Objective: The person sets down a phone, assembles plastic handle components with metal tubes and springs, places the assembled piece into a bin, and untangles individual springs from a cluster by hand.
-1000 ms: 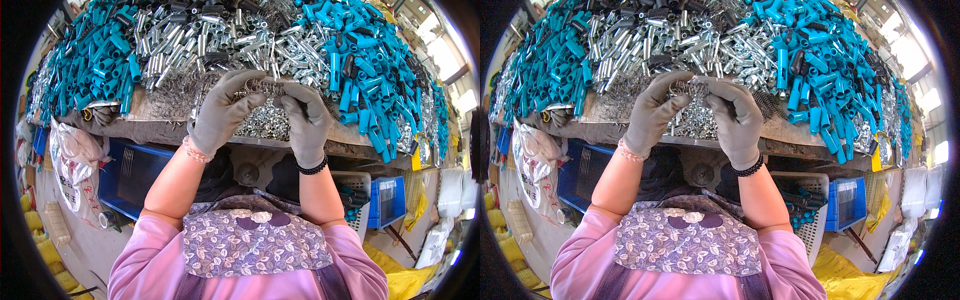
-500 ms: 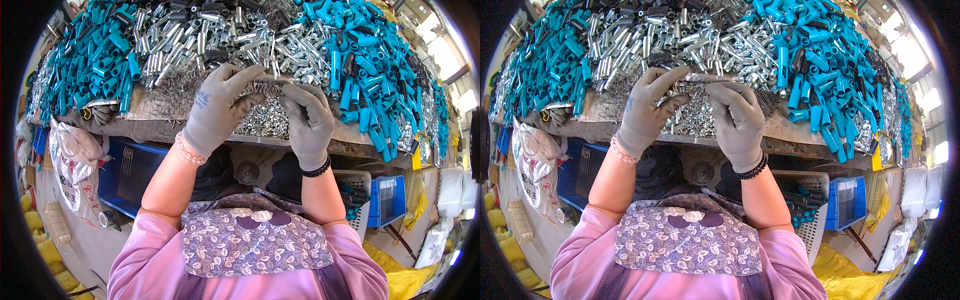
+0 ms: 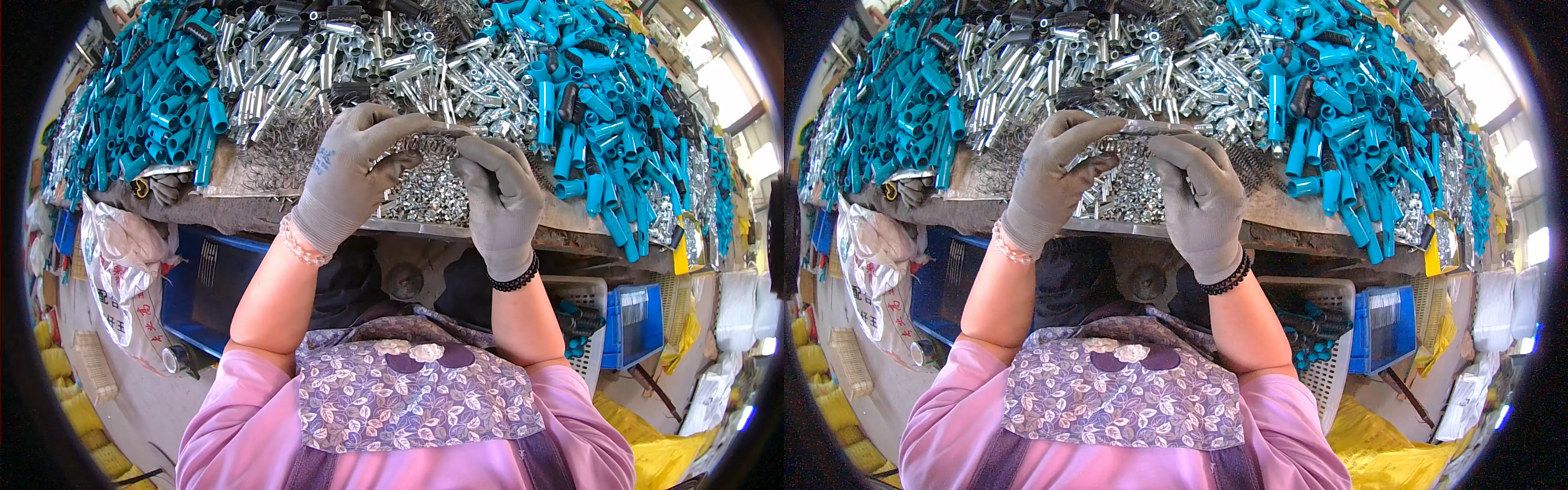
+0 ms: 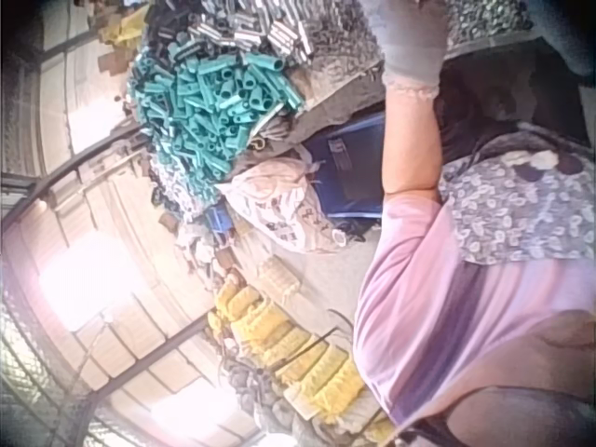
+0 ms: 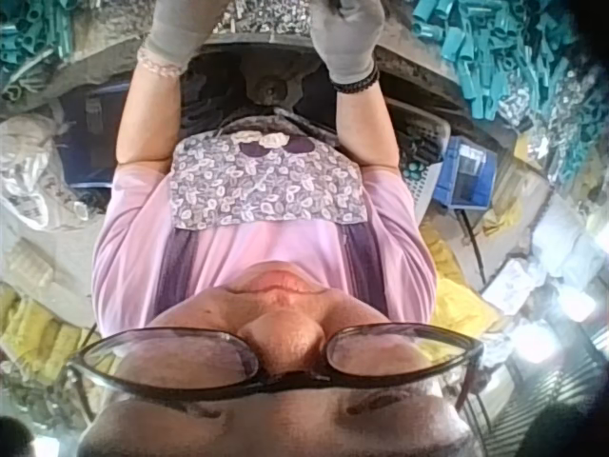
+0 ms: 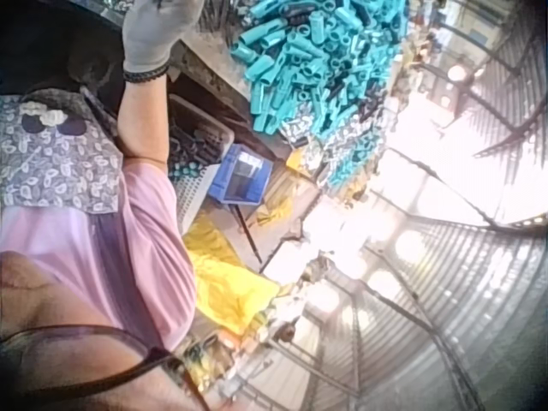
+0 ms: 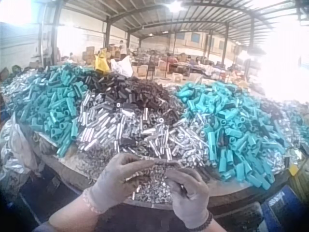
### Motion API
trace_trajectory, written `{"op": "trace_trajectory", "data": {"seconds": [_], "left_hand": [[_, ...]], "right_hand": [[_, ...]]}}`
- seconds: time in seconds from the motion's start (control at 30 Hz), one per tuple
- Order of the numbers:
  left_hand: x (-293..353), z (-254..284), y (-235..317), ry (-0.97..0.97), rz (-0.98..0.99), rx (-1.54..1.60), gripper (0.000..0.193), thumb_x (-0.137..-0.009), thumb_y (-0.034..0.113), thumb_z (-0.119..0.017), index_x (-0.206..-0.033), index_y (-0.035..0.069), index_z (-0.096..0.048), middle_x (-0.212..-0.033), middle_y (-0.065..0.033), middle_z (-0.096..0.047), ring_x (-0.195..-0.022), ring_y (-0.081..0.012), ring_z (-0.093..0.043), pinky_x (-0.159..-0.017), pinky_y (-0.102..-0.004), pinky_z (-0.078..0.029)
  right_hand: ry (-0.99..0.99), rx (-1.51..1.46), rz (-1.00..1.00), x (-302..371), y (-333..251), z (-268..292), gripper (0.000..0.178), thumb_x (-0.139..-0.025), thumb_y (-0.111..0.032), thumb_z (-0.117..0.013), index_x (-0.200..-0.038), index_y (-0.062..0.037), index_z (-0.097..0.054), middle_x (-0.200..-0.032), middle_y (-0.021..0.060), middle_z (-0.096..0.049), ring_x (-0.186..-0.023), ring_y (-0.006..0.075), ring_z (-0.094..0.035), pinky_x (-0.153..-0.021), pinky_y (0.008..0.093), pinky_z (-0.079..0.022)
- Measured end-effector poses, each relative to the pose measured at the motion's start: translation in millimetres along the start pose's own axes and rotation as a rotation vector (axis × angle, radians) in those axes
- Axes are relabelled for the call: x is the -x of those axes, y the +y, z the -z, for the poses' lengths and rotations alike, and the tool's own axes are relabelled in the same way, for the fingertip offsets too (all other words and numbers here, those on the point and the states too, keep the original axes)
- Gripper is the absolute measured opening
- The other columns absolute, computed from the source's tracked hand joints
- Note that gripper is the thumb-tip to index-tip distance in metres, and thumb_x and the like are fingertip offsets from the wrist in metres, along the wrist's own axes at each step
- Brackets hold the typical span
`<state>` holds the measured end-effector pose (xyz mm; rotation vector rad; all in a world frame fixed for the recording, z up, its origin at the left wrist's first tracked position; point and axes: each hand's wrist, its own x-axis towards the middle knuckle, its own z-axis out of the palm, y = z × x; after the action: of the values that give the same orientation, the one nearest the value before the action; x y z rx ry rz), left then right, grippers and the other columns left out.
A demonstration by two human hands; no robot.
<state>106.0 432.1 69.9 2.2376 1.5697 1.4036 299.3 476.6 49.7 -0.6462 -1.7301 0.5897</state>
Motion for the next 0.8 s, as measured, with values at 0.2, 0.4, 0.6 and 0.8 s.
{"op": "trace_trajectory", "data": {"seconds": [0.2,0.4,0.6,0.8], "left_hand": [[-1,2,2,-0.026,0.031,0.135,0.044,-0.078,0.002,-0.076,-0.121,0.009,-0.069,-0.114,-0.0115,-0.063,-0.105,-0.0254,-0.062,-0.091,-0.0346,-0.051],[-1,2,9,-0.045,0.126,0.335,0.043,-0.078,-0.001,-0.075,-0.120,0.008,-0.069,-0.115,-0.0098,-0.063,-0.109,-0.0224,-0.062,-0.094,-0.0333,-0.049],[0,3,-1,-0.073,0.039,0.270,0.043,-0.077,-0.003,-0.074,-0.119,0.008,-0.069,-0.115,-0.0096,-0.064,-0.109,-0.0234,-0.062,-0.094,-0.0341,-0.050],[-5,7,6,-0.083,-0.090,0.036,0.046,-0.075,-0.002,-0.074,-0.119,0.010,-0.070,-0.114,-0.0114,-0.064,-0.105,-0.0284,-0.063,-0.090,-0.0367,-0.051]], "right_hand": [[-0.028,-0.244,-0.160,3,3,0,0.018,-0.089,0.008,-0.063,-0.105,0.0021,-0.068,-0.102,0.0097,-0.068,-0.084,0.0145,-0.068,-0.075,0.0262,-0.056],[-0.011,-0.579,-0.472,4,-2,0,0.018,-0.096,0.004,-0.056,-0.111,0.0019,-0.067,-0.106,0.0074,-0.068,-0.086,0.0128,-0.067,-0.076,0.0273,-0.057],[-0.064,-0.535,-0.501,0,1,7,0.018,-0.094,0.006,-0.056,-0.108,0.0013,-0.067,-0.104,0.0070,-0.068,-0.081,0.0107,-0.064,-0.073,0.0259,-0.054],[-0.071,-0.259,-0.214,-1,12,10,0.016,-0.091,0.007,-0.059,-0.104,0.0018,-0.067,-0.096,0.0062,-0.064,-0.078,0.0113,-0.062,-0.070,0.0253,-0.050]]}}
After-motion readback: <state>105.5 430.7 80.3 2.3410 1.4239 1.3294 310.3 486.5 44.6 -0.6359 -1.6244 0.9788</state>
